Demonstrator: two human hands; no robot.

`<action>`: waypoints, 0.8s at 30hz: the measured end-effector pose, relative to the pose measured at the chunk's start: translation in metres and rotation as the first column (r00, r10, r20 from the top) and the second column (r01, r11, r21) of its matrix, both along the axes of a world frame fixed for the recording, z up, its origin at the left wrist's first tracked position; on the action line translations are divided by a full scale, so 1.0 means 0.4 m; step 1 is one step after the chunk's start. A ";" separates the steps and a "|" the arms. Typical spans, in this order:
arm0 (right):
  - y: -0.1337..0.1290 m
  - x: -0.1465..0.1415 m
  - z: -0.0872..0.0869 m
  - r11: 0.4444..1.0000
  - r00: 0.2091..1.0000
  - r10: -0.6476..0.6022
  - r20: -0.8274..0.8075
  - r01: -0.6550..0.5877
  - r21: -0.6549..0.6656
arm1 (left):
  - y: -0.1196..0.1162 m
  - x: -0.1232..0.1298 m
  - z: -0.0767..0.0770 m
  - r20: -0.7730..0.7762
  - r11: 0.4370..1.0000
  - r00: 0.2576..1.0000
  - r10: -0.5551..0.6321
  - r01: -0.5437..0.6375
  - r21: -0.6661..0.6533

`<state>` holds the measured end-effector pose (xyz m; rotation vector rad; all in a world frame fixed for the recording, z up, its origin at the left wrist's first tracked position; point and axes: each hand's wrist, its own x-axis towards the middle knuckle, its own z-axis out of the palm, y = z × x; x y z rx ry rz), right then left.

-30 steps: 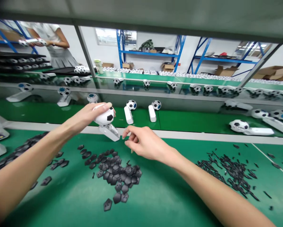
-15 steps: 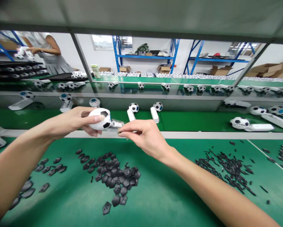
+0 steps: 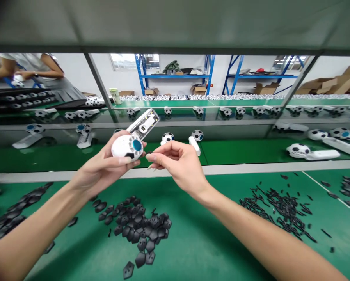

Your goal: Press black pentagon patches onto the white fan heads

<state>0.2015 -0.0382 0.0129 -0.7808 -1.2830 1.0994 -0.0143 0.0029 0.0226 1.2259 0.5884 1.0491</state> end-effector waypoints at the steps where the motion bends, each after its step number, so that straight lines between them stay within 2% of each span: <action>1: -0.002 0.000 0.003 1.000 1.000 0.007 0.007 -0.007 0.009 | -0.004 0.006 -0.008 -0.002 1.000 1.000 0.003 -0.003 0.025; 6: -0.013 -0.009 -0.002 0.999 0.998 -0.006 0.066 0.003 0.038 | -0.032 0.047 -0.045 -0.081 0.973 0.985 0.154 -0.137 0.187; 13: -0.022 -0.027 -0.026 1.000 0.985 -0.024 0.170 0.022 0.013 | -0.057 0.063 -0.069 -0.146 0.910 0.955 0.260 -0.191 0.369; 18: -0.029 -0.024 -0.028 0.999 0.985 0.051 0.166 -0.051 -0.009 | -0.062 0.063 -0.075 -0.250 0.825 0.877 0.412 -0.242 0.511; 21: -0.028 -0.015 -0.020 0.991 0.970 0.129 0.205 -0.131 -0.001 | -0.063 0.063 -0.074 -0.235 0.786 0.845 0.479 -0.294 0.544; 24: -0.022 0.004 0.000 0.982 0.952 0.184 0.244 -0.191 0.006 | -0.053 0.060 -0.078 -0.185 0.769 0.845 0.502 -0.338 0.543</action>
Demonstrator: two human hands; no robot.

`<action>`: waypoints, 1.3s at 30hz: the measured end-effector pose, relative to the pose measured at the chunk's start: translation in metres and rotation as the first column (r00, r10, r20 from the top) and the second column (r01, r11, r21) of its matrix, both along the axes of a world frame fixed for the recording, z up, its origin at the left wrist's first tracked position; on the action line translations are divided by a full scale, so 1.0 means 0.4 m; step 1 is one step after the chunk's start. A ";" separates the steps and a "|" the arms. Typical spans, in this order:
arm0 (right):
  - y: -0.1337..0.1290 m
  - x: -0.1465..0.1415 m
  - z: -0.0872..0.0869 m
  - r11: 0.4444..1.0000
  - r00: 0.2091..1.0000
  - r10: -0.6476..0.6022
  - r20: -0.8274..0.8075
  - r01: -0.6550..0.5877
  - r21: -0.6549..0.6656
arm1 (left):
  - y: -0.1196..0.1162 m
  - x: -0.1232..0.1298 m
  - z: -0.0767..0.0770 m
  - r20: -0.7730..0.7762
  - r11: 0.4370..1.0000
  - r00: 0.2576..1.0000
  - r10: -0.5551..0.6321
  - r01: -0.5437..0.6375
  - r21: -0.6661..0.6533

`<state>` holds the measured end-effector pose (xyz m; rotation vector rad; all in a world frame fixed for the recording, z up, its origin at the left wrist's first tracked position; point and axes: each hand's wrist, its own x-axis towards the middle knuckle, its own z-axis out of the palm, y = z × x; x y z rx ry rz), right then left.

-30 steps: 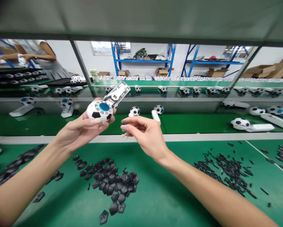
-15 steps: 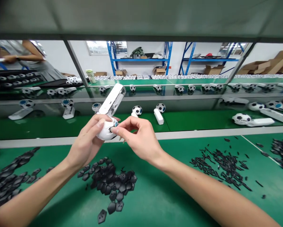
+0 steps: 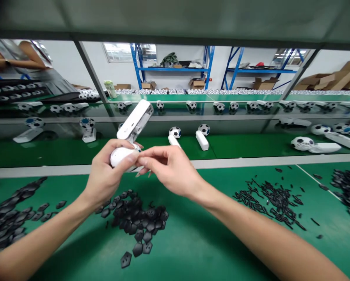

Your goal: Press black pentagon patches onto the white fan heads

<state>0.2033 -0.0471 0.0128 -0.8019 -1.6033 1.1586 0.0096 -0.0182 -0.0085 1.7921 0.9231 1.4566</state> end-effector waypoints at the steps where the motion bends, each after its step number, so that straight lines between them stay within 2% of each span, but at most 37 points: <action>1: 0.002 0.009 0.008 1.000 1.000 -0.019 0.014 0.019 0.013 | 0.005 -0.001 -0.001 0.030 1.000 1.000 -0.009 0.009 -0.002; 4: 0.003 0.032 0.027 0.992 0.987 -0.125 0.103 0.122 0.042 | 0.021 -0.002 0.000 0.165 0.994 0.984 -0.069 0.081 -0.068; 7: -0.010 0.040 0.022 0.997 0.929 -0.069 0.364 0.074 -0.001 | 0.035 -0.001 0.012 0.274 0.978 0.958 -0.084 0.133 -0.163; 9: -0.023 0.037 0.005 1.000 0.807 -0.005 0.591 0.002 0.005 | 0.044 -0.002 0.020 0.290 0.970 0.955 -0.060 0.124 -0.209; 11: -0.037 0.032 -0.016 0.997 0.657 0.008 0.754 -0.063 0.045 | 0.053 -0.006 0.023 0.273 0.966 0.961 -0.031 0.099 -0.240; 13: -0.046 0.028 -0.037 0.990 0.568 0.020 0.823 -0.126 0.063 | 0.061 -0.010 0.021 0.257 0.961 0.966 -0.021 0.090 -0.260; 16: -0.054 0.025 -0.057 0.980 0.513 0.051 0.857 -0.192 0.056 | 0.065 -0.012 0.018 0.255 0.958 0.966 -0.027 0.098 -0.269; 21: -0.058 0.014 -0.073 0.981 0.421 0.038 0.906 -0.189 0.047 | 0.060 -0.011 0.022 0.274 0.962 0.956 -0.103 0.166 -0.216; 24: -0.055 0.003 -0.080 0.984 0.444 0.063 0.894 -0.176 0.018 | 0.062 -0.015 0.020 0.301 0.952 0.940 -0.160 0.228 -0.205; 29: -0.043 0.005 -0.079 0.991 0.574 0.095 0.813 -0.131 -0.024 | 0.073 -0.021 0.010 0.312 0.940 0.938 -0.149 0.232 -0.250; 34: -0.020 0.022 -0.078 0.967 0.713 0.240 0.659 -0.116 -0.227 | 0.072 -0.022 0.007 0.339 0.924 0.931 -0.138 0.244 -0.294; 37: -0.005 0.035 -0.082 0.947 0.779 0.272 0.565 -0.113 -0.301 | 0.065 -0.020 0.012 0.364 0.887 0.916 -0.169 0.303 -0.349; 39: 0.000 0.044 -0.084 0.940 0.785 0.283 0.552 -0.111 -0.323 | 0.061 -0.021 0.018 0.380 0.852 0.906 -0.185 0.341 -0.399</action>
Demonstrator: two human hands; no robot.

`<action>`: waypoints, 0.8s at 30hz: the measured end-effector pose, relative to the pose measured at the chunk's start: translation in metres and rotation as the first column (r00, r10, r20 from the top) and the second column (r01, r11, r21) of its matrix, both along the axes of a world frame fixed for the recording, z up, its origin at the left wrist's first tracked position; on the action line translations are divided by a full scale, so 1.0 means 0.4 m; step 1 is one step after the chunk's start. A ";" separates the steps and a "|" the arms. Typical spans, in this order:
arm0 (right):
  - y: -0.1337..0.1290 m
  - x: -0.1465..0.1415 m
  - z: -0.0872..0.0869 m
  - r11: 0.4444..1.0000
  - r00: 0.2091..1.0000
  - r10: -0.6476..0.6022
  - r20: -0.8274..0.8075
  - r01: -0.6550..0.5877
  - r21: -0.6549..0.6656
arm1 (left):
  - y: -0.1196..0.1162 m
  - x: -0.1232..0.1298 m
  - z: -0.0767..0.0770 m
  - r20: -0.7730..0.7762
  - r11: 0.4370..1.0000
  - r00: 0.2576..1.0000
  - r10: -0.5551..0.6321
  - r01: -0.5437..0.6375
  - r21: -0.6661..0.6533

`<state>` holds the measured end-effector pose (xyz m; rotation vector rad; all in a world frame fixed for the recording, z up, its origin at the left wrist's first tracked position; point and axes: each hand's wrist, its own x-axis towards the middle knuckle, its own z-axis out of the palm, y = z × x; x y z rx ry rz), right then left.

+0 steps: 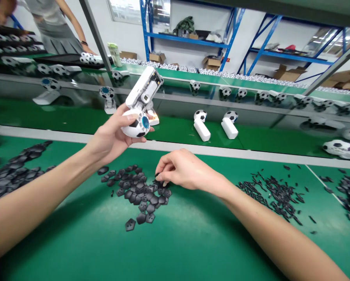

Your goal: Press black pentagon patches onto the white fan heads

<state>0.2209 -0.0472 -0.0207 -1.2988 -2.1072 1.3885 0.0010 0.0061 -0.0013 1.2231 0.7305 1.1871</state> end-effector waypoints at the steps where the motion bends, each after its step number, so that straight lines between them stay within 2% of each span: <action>1: 0.001 0.004 0.001 1.000 1.000 0.003 -0.003 -0.003 -0.014 | -0.001 -0.001 0.002 0.000 0.999 1.000 -0.023 0.023 -0.027; 5: -0.002 0.010 0.021 0.999 0.994 -0.034 -0.107 0.032 -0.015 | -0.002 -0.009 0.001 0.005 0.984 0.989 -0.150 0.150 -0.091; 9: 0.001 0.015 0.061 0.972 0.917 -0.145 -0.372 0.203 0.120 | 0.000 -0.009 -0.020 0.033 0.967 0.970 -0.242 0.244 -0.067; 12: 0.006 0.024 0.088 0.942 0.869 -0.169 -0.464 0.281 0.184 | 0.000 -0.007 -0.034 0.001 0.958 0.958 -0.287 0.287 -0.021; 19: 0.003 0.033 0.101 0.946 0.866 -0.171 -0.470 0.278 0.169 | -0.020 -0.001 -0.038 -0.090 0.970 0.967 -0.238 0.241 0.034; 24: -0.002 0.028 0.097 0.903 0.856 -0.160 -0.491 0.328 0.277 | -0.028 0.005 -0.049 -0.194 0.973 0.961 -0.198 0.217 0.081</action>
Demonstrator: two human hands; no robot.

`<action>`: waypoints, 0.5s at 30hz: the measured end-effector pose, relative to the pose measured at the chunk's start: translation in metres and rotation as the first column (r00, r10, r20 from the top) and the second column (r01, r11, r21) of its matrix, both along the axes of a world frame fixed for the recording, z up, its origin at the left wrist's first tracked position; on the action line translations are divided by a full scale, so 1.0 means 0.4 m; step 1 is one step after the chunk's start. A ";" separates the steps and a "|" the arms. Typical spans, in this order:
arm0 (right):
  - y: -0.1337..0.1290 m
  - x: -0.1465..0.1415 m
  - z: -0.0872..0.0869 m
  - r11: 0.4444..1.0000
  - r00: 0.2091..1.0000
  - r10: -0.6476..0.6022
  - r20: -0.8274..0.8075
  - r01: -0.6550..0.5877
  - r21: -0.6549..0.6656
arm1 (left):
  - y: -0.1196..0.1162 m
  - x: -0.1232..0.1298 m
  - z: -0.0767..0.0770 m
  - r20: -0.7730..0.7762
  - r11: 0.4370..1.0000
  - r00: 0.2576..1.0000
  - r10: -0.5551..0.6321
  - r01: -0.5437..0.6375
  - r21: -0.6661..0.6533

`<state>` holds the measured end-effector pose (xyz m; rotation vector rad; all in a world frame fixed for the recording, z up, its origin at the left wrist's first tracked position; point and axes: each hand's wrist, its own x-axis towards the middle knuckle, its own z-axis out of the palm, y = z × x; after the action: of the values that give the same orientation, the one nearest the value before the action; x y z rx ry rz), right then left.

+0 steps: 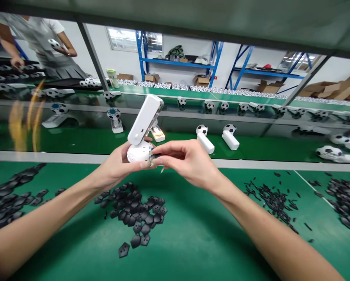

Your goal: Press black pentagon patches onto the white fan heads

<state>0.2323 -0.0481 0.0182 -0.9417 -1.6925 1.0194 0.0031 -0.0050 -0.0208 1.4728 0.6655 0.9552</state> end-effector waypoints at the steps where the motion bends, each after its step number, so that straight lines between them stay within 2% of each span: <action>1: 0.000 -0.001 -0.002 0.999 1.000 -0.018 -0.003 0.019 0.036 | 0.000 0.001 -0.003 -0.006 1.000 1.000 0.002 -0.002 0.013; 5: 0.001 -0.010 -0.014 0.975 0.992 -0.122 -0.041 0.128 0.184 | 0.003 0.003 -0.012 -0.008 0.998 1.000 0.016 -0.015 0.056; 7: 0.003 -0.015 -0.020 0.957 0.979 -0.178 -0.100 0.196 0.213 | 0.003 0.003 -0.015 -0.025 0.997 0.999 0.027 -0.026 0.066; 10: 0.007 -0.022 -0.028 0.968 0.960 -0.214 -0.180 0.233 0.089 | 0.001 0.005 -0.020 -0.066 0.997 0.996 0.055 -0.050 0.067; 15: 0.011 -0.031 -0.036 0.972 0.954 -0.172 -0.245 0.124 -0.201 | -0.010 0.016 -0.022 -0.077 0.997 0.996 0.054 -0.050 0.055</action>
<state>0.2199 -0.0437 0.0037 -0.9891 -1.3070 1.1570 0.0094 -0.0088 -0.0294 1.5525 0.7442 0.9650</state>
